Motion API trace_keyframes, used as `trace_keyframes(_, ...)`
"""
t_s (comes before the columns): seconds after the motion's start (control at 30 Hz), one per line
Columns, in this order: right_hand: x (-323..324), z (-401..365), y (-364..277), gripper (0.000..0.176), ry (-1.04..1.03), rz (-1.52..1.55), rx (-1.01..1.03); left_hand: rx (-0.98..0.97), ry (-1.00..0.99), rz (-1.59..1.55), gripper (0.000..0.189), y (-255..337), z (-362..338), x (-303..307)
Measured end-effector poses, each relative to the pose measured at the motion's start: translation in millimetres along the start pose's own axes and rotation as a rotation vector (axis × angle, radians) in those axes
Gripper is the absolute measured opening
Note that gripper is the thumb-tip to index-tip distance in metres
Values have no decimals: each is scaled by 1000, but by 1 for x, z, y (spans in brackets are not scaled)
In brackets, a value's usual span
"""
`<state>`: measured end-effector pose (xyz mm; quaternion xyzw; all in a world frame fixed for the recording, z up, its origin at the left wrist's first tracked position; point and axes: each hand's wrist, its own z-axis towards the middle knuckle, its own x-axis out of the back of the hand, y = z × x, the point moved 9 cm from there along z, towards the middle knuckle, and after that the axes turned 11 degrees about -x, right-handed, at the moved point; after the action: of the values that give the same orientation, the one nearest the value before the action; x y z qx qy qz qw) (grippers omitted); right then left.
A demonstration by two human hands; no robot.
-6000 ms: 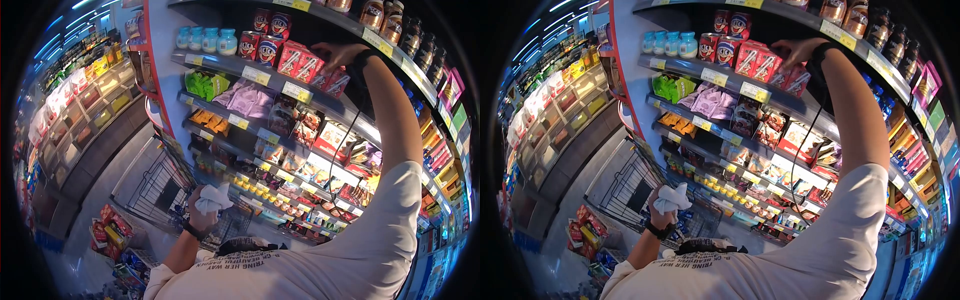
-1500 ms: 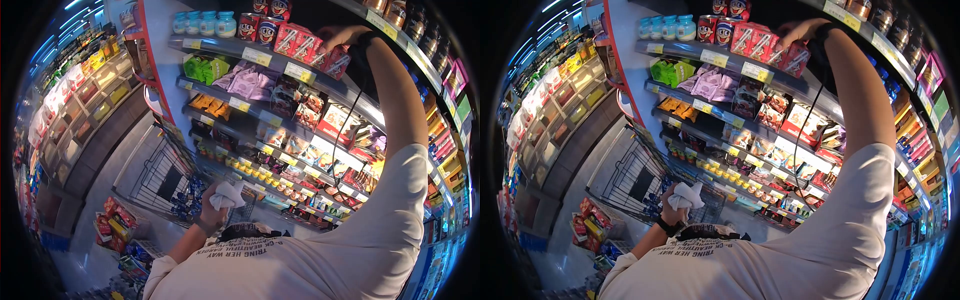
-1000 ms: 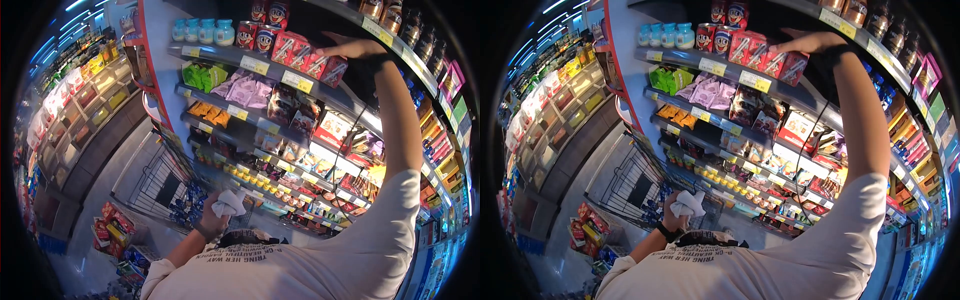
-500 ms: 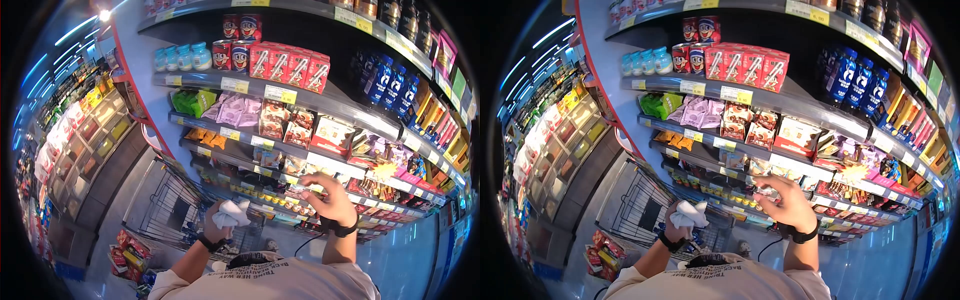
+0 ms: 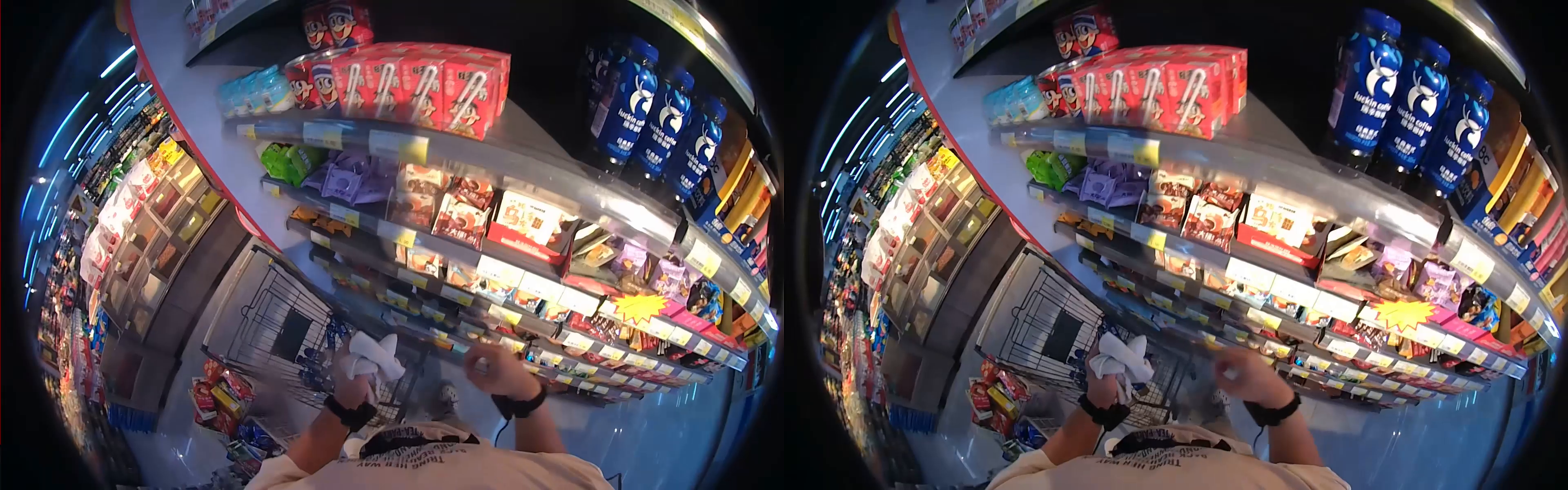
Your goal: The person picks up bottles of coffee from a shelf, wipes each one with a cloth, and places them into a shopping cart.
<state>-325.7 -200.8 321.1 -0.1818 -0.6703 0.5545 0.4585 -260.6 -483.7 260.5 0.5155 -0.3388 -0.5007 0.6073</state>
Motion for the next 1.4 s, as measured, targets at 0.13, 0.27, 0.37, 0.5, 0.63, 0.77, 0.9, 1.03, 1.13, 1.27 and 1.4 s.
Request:
trace_keyframes(0.13,-54,29,-24,17,-310,-80,136,23,51,86,25,-4,-21,-1)
trace_keyframes(0.27,-85,39,-64,38,-383,-227,146,275,256,-263,28,0,-48,17)
trace_keyframes(0.37,-99,26,-97,65,-386,-162,73,248,208,-349,29,39,-65,23)
trace_keyframes(0.5,-130,1,-113,89,-379,191,88,216,231,-537,34,68,-107,67)
trace_keyframes(0.63,-157,-11,-119,87,-393,212,266,-175,-26,-793,34,133,-141,97)
trace_keyframes(0.77,-180,-20,-139,69,-329,-40,364,138,339,-869,37,59,-185,169)
trace_keyframes(0.9,-200,-11,-121,62,-403,-95,153,152,735,-880,23,30,-238,227)
trace_keyframes(1.03,-220,14,-83,52,-447,-55,-104,-85,775,-889,26,21,-282,272)
trace_keyframes(1.13,-246,39,-44,50,-529,-168,-116,-93,983,-860,30,4,-310,276)
trace_keyframes(1.27,-303,97,61,45,-652,-287,-246,-21,1161,-894,37,-35,-347,274)
trace_keyframes(1.4,-398,151,174,42,-835,-247,-326,121,1328,-752,43,-74,-391,263)
